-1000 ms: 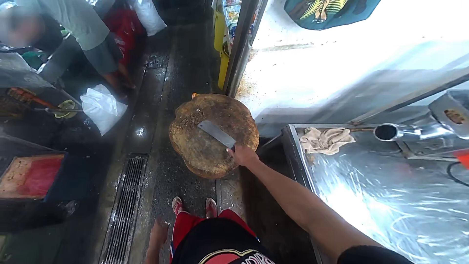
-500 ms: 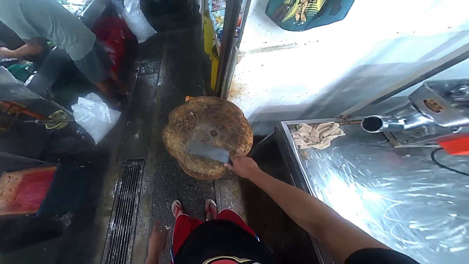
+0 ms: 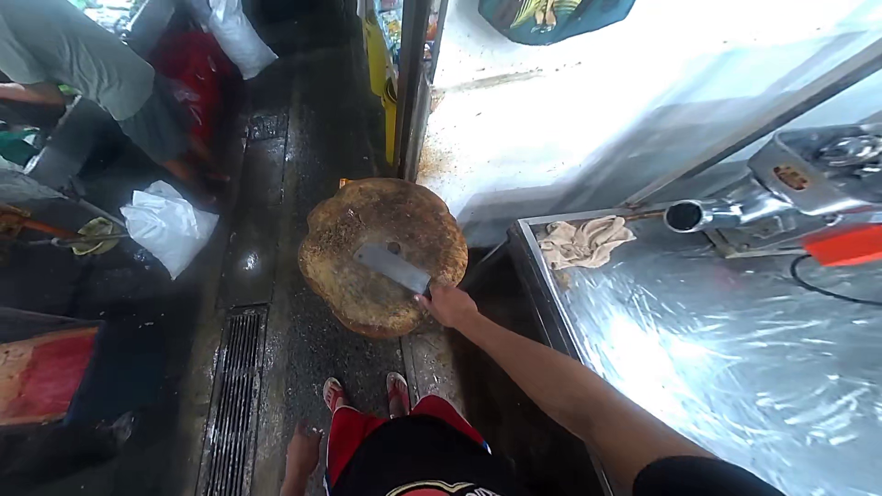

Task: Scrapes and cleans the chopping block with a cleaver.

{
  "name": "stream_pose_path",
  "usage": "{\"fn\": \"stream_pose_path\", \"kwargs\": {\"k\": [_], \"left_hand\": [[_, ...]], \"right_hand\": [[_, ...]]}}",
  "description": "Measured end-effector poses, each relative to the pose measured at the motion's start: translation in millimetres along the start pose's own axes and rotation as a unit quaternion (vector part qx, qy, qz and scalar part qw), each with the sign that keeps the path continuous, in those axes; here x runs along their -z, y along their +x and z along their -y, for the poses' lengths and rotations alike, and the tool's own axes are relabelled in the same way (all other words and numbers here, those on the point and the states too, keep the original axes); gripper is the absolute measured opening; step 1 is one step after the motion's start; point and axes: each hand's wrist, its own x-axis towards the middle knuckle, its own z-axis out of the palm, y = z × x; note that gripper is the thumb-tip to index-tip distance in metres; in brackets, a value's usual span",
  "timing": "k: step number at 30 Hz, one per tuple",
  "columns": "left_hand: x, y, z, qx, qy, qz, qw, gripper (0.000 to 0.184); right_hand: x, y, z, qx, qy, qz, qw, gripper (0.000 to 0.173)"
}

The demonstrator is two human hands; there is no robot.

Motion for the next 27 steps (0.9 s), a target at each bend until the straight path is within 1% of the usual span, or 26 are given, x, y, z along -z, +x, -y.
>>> {"fn": "stream_pose_path", "kwargs": {"k": [3, 4, 6, 8, 9, 11, 13, 14, 16, 18, 19, 22, 23, 26, 27], "left_hand": [[-0.5, 3.3, -5.3, -0.004, 0.002, 0.001, 1.0, 0.062], [0.3, 4.7, -6.7, -0.002, 0.004, 0.0, 1.0, 0.062], [0.6, 3.2, -7.1, 0.002, 0.001, 0.002, 1.0, 0.062], [3.6, -0.4, -5.0, -0.002, -0.012, -0.003, 1.0, 0.062], [5.7, 0.2, -5.1, -0.007, -0.014, -0.008, 1.0, 0.062], [3.0, -0.6, -2.4, -0.009, -0.01, -0.005, 1.0, 0.062], [1.1, -2.7, 1.9, -0.001, 0.009, 0.004, 1.0, 0.064], [0.6, -2.5, 3.8, 0.004, 0.017, 0.009, 1.0, 0.063], [-1.4, -4.5, 5.3, 0.011, 0.028, 0.017, 0.999, 0.062], [0.2, -8.6, 5.0, 0.008, 0.036, 0.015, 0.999, 0.061], [1.0, -6.8, 2.3, 0.002, 0.042, 0.012, 0.999, 0.06], [-5.0, -5.5, 0.1, -0.006, 0.032, 0.011, 0.999, 0.062], [-6.2, -3.3, -0.3, -0.009, 0.018, 0.01, 1.0, 0.062], [-3.9, -3.9, -9.3, -0.02, 0.022, 0.007, 1.0, 0.06], [-1.5, -4.6, -12.1, -0.028, 0.025, 0.002, 0.999, 0.06]], "right_hand": [[-3.5, -17.5, 5.0, 0.068, -0.067, 0.017, 0.995, 0.077], [-0.4, -13.2, 1.3, 0.062, -0.06, 0.017, 0.996, 0.078], [4.2, 3.9, -9.8, 0.008, -0.012, 0.007, 1.0, 0.079], [3.1, 9.1, -7.9, -0.01, 0.0, 0.003, 1.0, 0.079], [2.3, 2.2, -1.7, -0.002, 0.001, 0.007, 1.0, 0.079], [-2.6, -15.4, 6.9, 0.036, -0.038, 0.02, 0.998, 0.078], [-8.1, -21.1, 4.8, 0.062, -0.078, 0.015, 0.995, 0.078], [-5.9, -16.6, 0.7, 0.047, -0.064, 0.008, 0.997, 0.078], [3.0, -2.1, -7.1, -0.014, -0.013, -0.004, 1.0, 0.077], [1.9, 0.3, -8.2, -0.026, 0.001, 0.0, 1.0, 0.078], [2.5, -5.1, -5.4, -0.009, -0.002, 0.007, 1.0, 0.078], [0.8, -19.2, -4.5, 0.068, -0.073, 0.021, 0.995, 0.077], [5.0, -16.5, -7.0, 0.07, -0.067, 0.015, 0.995, 0.077], [12.5, 7.5, -18.5, -0.01, -0.005, -0.008, 1.0, 0.077], [11.9, 10.5, -17.6, -0.017, 0.001, -0.005, 1.0, 0.078]]}}
